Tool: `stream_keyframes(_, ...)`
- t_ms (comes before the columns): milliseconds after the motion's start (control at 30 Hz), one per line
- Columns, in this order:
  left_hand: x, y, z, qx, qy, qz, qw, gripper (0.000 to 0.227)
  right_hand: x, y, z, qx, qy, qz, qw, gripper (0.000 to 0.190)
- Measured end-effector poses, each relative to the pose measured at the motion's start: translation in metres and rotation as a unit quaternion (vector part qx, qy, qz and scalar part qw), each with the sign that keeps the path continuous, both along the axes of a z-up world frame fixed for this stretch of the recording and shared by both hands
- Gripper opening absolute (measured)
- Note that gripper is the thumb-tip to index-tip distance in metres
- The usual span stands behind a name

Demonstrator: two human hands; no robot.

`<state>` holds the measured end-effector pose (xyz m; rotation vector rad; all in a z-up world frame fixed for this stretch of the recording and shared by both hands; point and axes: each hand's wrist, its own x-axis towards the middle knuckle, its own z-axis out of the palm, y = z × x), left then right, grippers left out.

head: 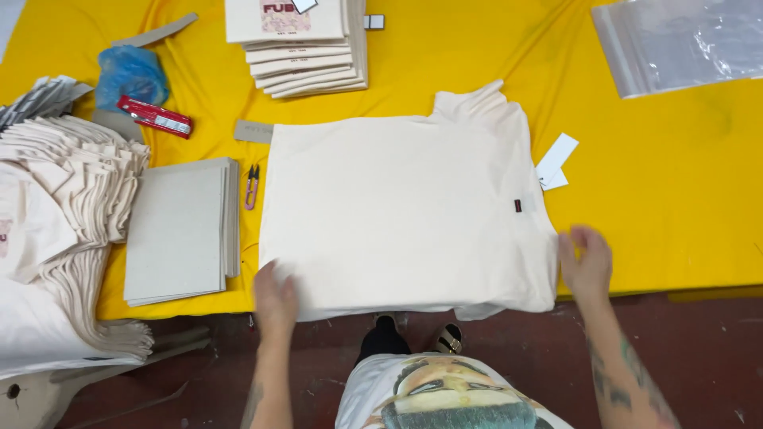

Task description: Folding t-shirts using a cardboard template and trimming loose threads on a work table in a garment factory.

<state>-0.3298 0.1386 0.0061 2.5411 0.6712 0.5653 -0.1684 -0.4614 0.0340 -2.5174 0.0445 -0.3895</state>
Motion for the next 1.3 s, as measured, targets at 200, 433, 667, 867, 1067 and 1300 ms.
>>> stream_keyframes(200,0.130,-0.063,-0.019,0.145,-0.061,-0.177,0.972,0.058,0.197,0.014,-0.070,0.096,0.313,-0.029,0.944,0.064)
stream_keyframes(433,0.133,-0.082,0.014,0.122,0.003,-0.218,0.968,0.049,0.225,0.010,-0.049,0.466,0.319,-0.093,0.820,0.036)
stream_keyframes(667,0.136,-0.089,0.016,0.112,-0.033,-0.219,0.969,0.045,0.227,-0.006,-0.095,-0.081,0.001,-0.261,0.962,0.039)
stream_keyframes(867,0.160,0.026,-0.007,0.062,-0.166,-0.204,0.963,0.038,0.187,0.009,-0.002,0.033,0.227,-0.201,0.952,0.060)
stream_keyframes(1067,0.108,0.140,0.043,0.092,0.078,0.063,0.991,0.066,0.127,-0.020,-0.041,-0.273,-0.143,-0.095,0.947,0.036)
stream_keyframes(1300,0.110,0.151,0.023,0.144,-0.036,0.025,0.989,0.043,0.029,0.105,-0.026,-0.226,0.024,0.077,0.971,0.076)
